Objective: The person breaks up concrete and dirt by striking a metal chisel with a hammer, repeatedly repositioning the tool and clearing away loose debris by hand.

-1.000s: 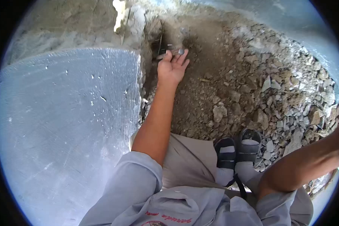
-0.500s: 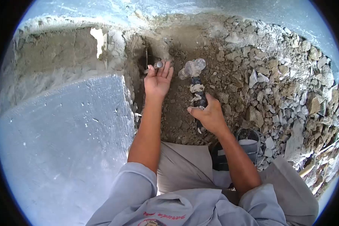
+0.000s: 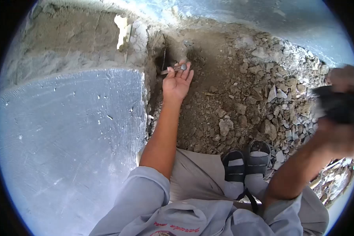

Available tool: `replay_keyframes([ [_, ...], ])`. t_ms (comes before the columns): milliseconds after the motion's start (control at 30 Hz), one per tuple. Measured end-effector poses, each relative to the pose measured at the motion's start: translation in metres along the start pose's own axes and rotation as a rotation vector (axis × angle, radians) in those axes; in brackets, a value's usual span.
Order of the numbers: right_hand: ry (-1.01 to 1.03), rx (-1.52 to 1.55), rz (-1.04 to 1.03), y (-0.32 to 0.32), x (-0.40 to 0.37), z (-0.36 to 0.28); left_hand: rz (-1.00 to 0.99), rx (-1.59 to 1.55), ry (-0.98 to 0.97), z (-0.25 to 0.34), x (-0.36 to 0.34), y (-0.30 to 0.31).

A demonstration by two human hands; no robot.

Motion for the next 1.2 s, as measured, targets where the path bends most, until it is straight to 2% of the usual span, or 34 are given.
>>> replay_keyframes([
  [33, 0.087, 0.038, 0.078, 0.006, 0.009, -0.01, -0.004, 0.003, 0.007, 0.0, -0.001, -0.002],
  [100, 0.069, -0.066, 0.226, 0.0, -0.017, 0.008, -0.008, 0.009, 0.011, 0.003, 0.002, 0.0],
  [167, -0.155, -0.48, 0.196, -0.045, -0.094, 0.067, -0.001, 0.016, 0.004, 0.007, 0.003, 0.009],
  [200, -0.298, -0.589, 0.02, -0.084, -0.147, 0.108, 0.007, 0.047, -0.008, 0.008, 0.003, 0.009],
  [267, -0.759, -0.235, -0.576, -0.161, -0.225, 0.155, 0.071, 0.053, -0.012, 0.004, 0.005, 0.001],
  [300, -1.179, 0.077, -0.576, -0.162, -0.239, 0.147, 0.077, 0.083, 0.005, 0.001, -0.002, 0.012],
  [367, -0.922, 0.048, -0.521, -0.149, -0.219, 0.153, 0.007, 0.096, -0.006, 0.006, 0.014, 0.013],
  [400, -0.857, 0.019, -0.504, -0.133, -0.228, 0.146, 0.039, 0.099, -0.005, 0.005, 0.008, 0.012],
  [467, -0.874, 0.275, -0.304, -0.106, -0.171, 0.109, 0.043, 0.108, 0.004, 0.003, 0.006, 0.007],
  [500, -0.637, -0.138, -0.353, -0.086, -0.136, 0.092, 0.047, 0.114, 0.005, 0.003, 0.004, 0.006],
  [533, -0.737, -0.036, -0.191, -0.071, -0.116, 0.083, 0.051, 0.084, 0.019, 0.003, 0.004, 0.005],
  [633, -0.325, 0.154, 0.022, -0.044, -0.066, 0.059, 0.049, 0.069, 0.019, 0.003, 0.005, 0.004],
  [700, -0.178, 0.006, 0.028, -0.041, -0.069, 0.054, 0.034, 0.105, 0.007, 0.003, 0.009, 0.006],
  [767, -0.531, 0.068, 0.197, -0.067, -0.116, 0.071, 0.046, 0.128, 0.001, 0.005, 0.009, 0.009],
  [800, -0.588, -0.016, 0.153, -0.086, -0.156, 0.1, 0.061, 0.133, 0.002, 0.006, 0.008, 0.01],
  [833, -0.586, -0.257, -0.009, -0.115, -0.205, 0.137, 0.074, 0.139, 0.006, 0.006, 0.006, 0.009],
  [867, -0.633, -0.286, -0.2, -0.146, -0.223, 0.15, 0.097, 0.133, 0.008, 0.005, 0.006, 0.009],
  [900, -0.758, -0.231, -0.537, -0.174, -0.233, 0.165, 0.119, 0.124, 0.01, 0.004, 0.006, 0.011],
  [1000, -0.831, -0.099, -0.511, -0.156, -0.235, 0.175, 0.106, 0.088, 0.021, 0.005, 0.013, 0.014],
  [1067, -0.864, 0.037, -0.413, -0.133, -0.2, 0.151, 0.058, 0.094, -0.006, 0.007, 0.014, 0.018],
  [1133, -0.652, 0.135, -0.167, -0.105, -0.153, 0.12, 0.076, 0.065, -0.019, 0.007, 0.013, 0.013],
  [1200, -0.606, 0.208, 0.059, -0.087, -0.126, 0.097, 0.088, 0.053, -0.024, 0.01, 0.012, 0.009],
])
Point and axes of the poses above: each hand's wrist, its own x-axis towards the middle knuckle, its own y-axis out of the back of the hand, z = x × y, the point moved 6 cm from there along x, towards the middle knuckle, and after that the axes turned 7 degrees about -x, right-handed, at the moved point
